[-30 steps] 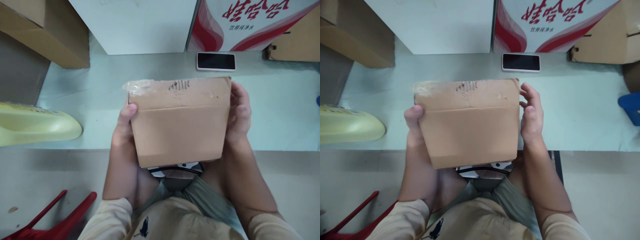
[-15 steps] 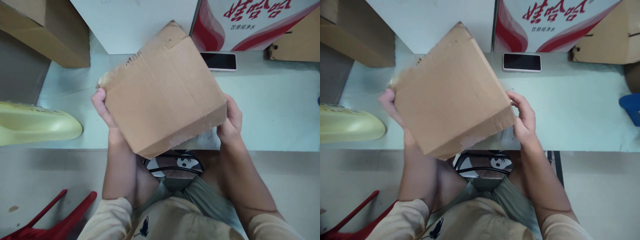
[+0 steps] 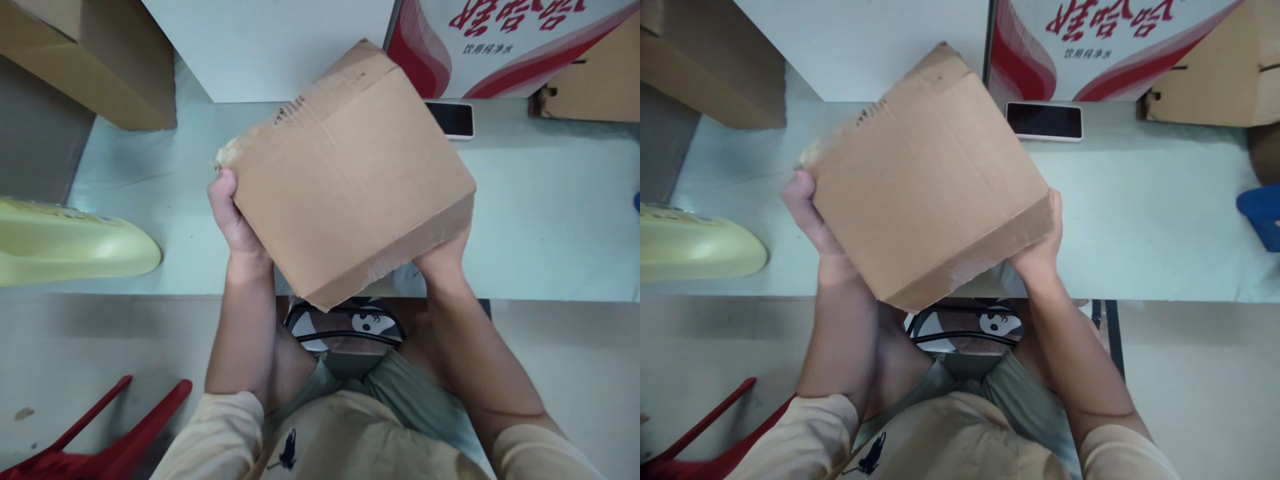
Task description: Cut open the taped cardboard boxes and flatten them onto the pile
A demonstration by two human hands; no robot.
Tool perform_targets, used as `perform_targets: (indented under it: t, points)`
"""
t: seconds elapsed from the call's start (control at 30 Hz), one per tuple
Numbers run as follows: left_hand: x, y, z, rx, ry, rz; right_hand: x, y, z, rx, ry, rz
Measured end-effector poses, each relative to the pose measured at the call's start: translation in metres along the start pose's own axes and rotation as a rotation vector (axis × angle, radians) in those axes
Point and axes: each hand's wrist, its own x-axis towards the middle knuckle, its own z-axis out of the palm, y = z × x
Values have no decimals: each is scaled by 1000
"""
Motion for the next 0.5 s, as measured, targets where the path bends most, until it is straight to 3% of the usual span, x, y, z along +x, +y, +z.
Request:
perform_targets:
  t: [0.17,0.27,0.4,0.5]
  points:
    - [2,6,1,42,131,35,9,-27,-17,-136,2,-5]
    - [3,8,0,59,177,87,15,-27,-20,-131,35,-35]
    - [5,1,-5,0,154,122,10,-20,-15,-279,104,-176]
    - [7,-5,-8,-8,112,164,-4,-29,-5,-410,102,-356]
